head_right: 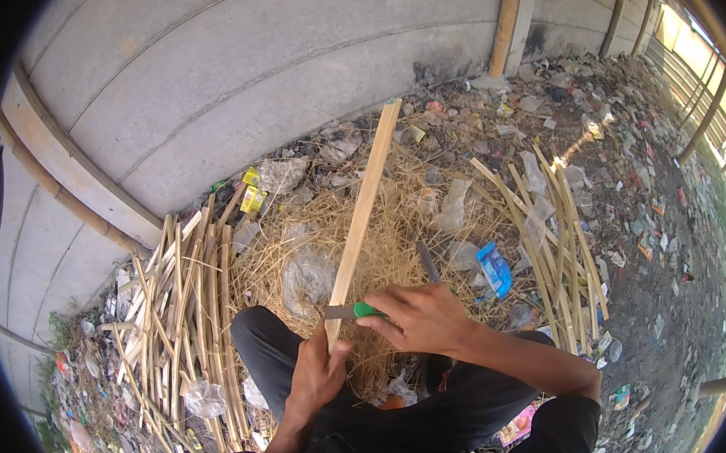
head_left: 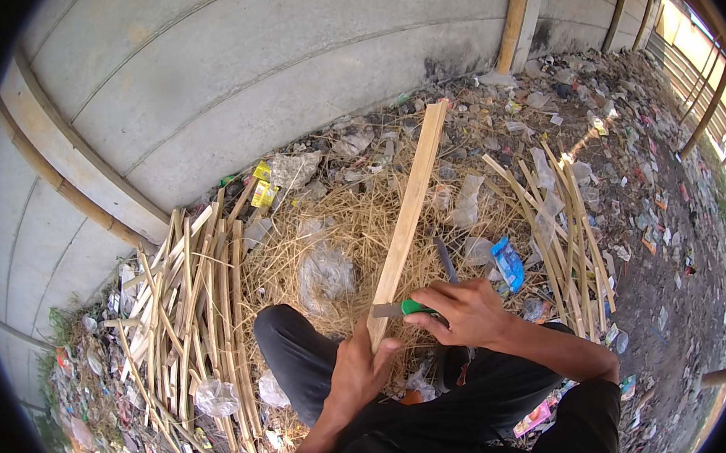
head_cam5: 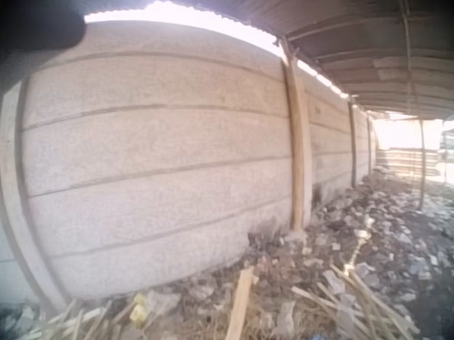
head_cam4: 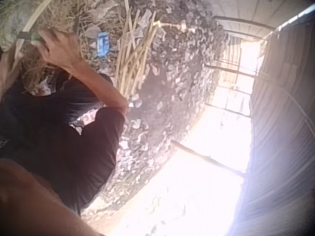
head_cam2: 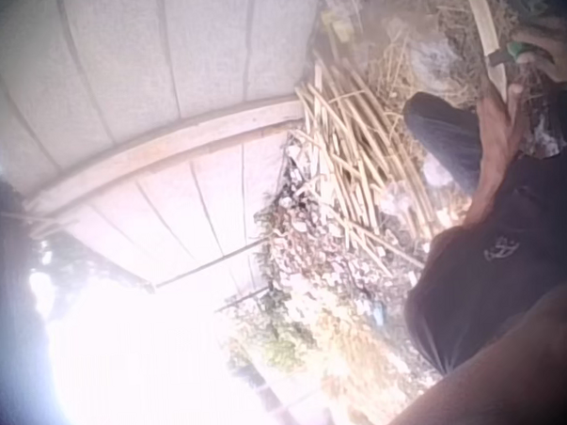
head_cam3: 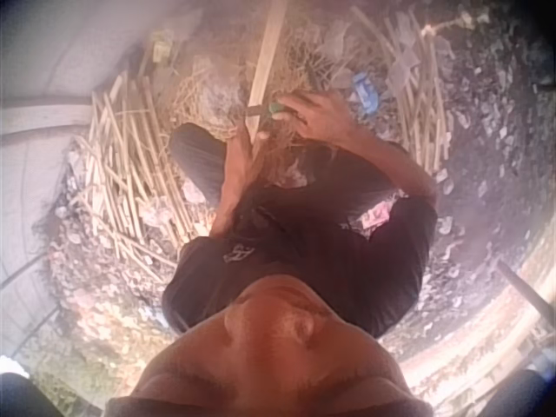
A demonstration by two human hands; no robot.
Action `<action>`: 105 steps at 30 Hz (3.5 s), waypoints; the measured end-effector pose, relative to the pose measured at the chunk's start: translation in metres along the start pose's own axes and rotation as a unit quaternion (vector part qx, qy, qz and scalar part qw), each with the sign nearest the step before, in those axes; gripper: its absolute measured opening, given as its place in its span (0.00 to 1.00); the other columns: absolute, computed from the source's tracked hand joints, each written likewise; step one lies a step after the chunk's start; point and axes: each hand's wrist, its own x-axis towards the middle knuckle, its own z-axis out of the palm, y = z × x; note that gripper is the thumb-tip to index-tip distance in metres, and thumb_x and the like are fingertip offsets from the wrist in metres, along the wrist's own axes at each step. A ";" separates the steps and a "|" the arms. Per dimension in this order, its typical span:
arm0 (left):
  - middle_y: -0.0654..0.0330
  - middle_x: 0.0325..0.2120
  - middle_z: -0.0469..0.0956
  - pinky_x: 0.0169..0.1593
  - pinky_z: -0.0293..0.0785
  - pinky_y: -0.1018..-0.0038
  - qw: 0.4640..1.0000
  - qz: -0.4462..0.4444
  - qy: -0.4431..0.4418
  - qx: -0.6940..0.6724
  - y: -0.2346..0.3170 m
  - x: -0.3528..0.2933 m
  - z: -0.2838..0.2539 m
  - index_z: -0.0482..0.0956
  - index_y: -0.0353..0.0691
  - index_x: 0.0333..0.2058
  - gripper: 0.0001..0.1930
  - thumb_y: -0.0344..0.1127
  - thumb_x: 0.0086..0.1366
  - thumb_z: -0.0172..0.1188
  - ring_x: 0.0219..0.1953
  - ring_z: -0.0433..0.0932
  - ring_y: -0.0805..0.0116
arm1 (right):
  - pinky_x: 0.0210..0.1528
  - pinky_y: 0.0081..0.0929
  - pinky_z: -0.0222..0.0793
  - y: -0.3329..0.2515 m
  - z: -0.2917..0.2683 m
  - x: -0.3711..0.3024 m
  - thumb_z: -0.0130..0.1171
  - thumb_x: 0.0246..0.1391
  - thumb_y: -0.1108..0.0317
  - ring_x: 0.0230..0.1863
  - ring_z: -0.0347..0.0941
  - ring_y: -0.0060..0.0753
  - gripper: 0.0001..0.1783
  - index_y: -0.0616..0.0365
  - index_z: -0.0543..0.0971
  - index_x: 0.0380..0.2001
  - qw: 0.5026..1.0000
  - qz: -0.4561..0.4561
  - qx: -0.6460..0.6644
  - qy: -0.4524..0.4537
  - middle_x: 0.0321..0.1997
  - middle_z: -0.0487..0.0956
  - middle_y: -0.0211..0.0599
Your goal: The person sits on the ground and uses a utility knife to shave a long piece of bamboo. They hold the bamboo with one hand and scrape the surface with the knife in the other hand, creating thin shavings.
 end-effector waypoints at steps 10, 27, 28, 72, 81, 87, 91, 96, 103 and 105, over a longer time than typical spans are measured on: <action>0.34 0.24 0.82 0.36 0.79 0.43 0.997 -0.029 -0.053 0.040 -0.028 -0.024 -0.005 0.68 0.22 0.59 0.35 0.58 0.81 0.55 0.33 0.84 0.27 | 0.27 0.37 0.78 0.056 -0.033 0.009 0.69 0.68 0.58 0.26 0.85 0.44 0.14 0.57 0.82 0.47 0.978 0.149 0.027 0.144 0.37 0.88 0.41; 0.46 0.16 0.73 0.25 0.69 0.54 0.995 0.054 0.048 0.064 0.004 0.009 -0.001 0.70 0.20 0.56 0.36 0.55 0.75 0.67 0.18 0.77 0.42 | 0.24 0.31 0.76 -0.010 0.001 -0.002 0.67 0.69 0.48 0.21 0.82 0.34 0.16 0.49 0.82 0.44 1.000 0.010 0.008 0.002 0.27 0.82 0.29; 0.46 0.16 0.73 0.25 0.69 0.54 0.995 0.053 0.048 0.065 0.004 0.008 -0.001 0.70 0.19 0.56 0.37 0.56 0.75 0.67 0.18 0.77 0.42 | 0.24 0.31 0.75 -0.011 -0.001 -0.001 0.67 0.69 0.48 0.21 0.82 0.34 0.16 0.48 0.82 0.44 1.000 0.008 -0.002 0.003 0.26 0.82 0.29; 0.50 0.16 0.77 0.23 0.71 0.60 0.992 0.011 0.097 0.074 0.015 0.014 -0.008 0.77 0.30 0.41 0.26 0.49 0.67 0.77 0.18 0.80 0.48 | 0.24 0.31 0.78 -0.007 0.010 -0.004 0.66 0.70 0.48 0.22 0.84 0.35 0.17 0.50 0.81 0.44 1.000 0.011 -0.004 0.006 0.32 0.85 0.30; 0.48 0.17 0.79 0.24 0.72 0.61 0.995 -0.004 0.091 0.047 0.018 0.009 -0.006 0.77 0.29 0.41 0.24 0.47 0.69 0.76 0.18 0.81 0.52 | 0.22 0.32 0.75 0.008 -0.001 0.004 0.67 0.69 0.48 0.22 0.83 0.35 0.17 0.49 0.83 0.43 0.996 0.053 -0.044 0.051 0.32 0.86 0.29; 0.46 0.19 0.81 0.26 0.73 0.63 0.995 -0.031 0.077 0.055 0.008 0.001 -0.007 0.78 0.27 0.41 0.24 0.46 0.70 0.75 0.20 0.84 0.53 | 0.21 0.33 0.74 0.029 -0.009 0.009 0.68 0.68 0.48 0.22 0.83 0.37 0.17 0.50 0.84 0.43 0.992 0.068 -0.061 0.085 0.33 0.87 0.29; 0.45 0.16 0.78 0.25 0.73 0.58 0.995 -0.028 0.072 0.067 -0.001 -0.007 -0.009 0.75 0.28 0.38 0.26 0.49 0.69 0.75 0.20 0.83 0.43 | 0.22 0.34 0.75 0.039 -0.009 0.013 0.68 0.68 0.50 0.22 0.83 0.37 0.15 0.49 0.84 0.44 0.990 0.067 -0.084 0.095 0.32 0.87 0.29; 0.46 0.18 0.80 0.27 0.74 0.61 0.994 -0.039 0.066 0.075 -0.010 -0.012 -0.015 0.79 0.27 0.41 0.25 0.48 0.69 0.76 0.20 0.83 0.48 | 0.23 0.37 0.75 0.049 -0.016 0.023 0.66 0.71 0.53 0.24 0.83 0.42 0.14 0.51 0.84 0.46 0.990 0.102 -0.055 0.084 0.30 0.85 0.35; 0.46 0.18 0.80 0.28 0.76 0.61 0.993 -0.081 -0.011 0.086 -0.026 -0.058 -0.020 0.82 0.27 0.44 0.27 0.51 0.70 0.74 0.21 0.84 0.51 | 0.23 0.32 0.63 0.131 -0.065 0.024 0.62 0.75 0.56 0.18 0.70 0.30 0.15 0.58 0.83 0.43 0.926 0.277 -0.022 0.256 0.21 0.79 0.35; 0.43 0.20 0.82 0.31 0.80 0.59 0.987 -0.133 -0.045 0.079 -0.025 -0.054 -0.025 0.82 0.26 0.45 0.30 0.55 0.71 0.73 0.25 0.87 0.42 | 0.28 0.32 0.63 0.124 -0.053 0.016 0.61 0.76 0.53 0.22 0.67 0.25 0.18 0.59 0.82 0.48 0.941 0.279 0.030 0.190 0.24 0.78 0.35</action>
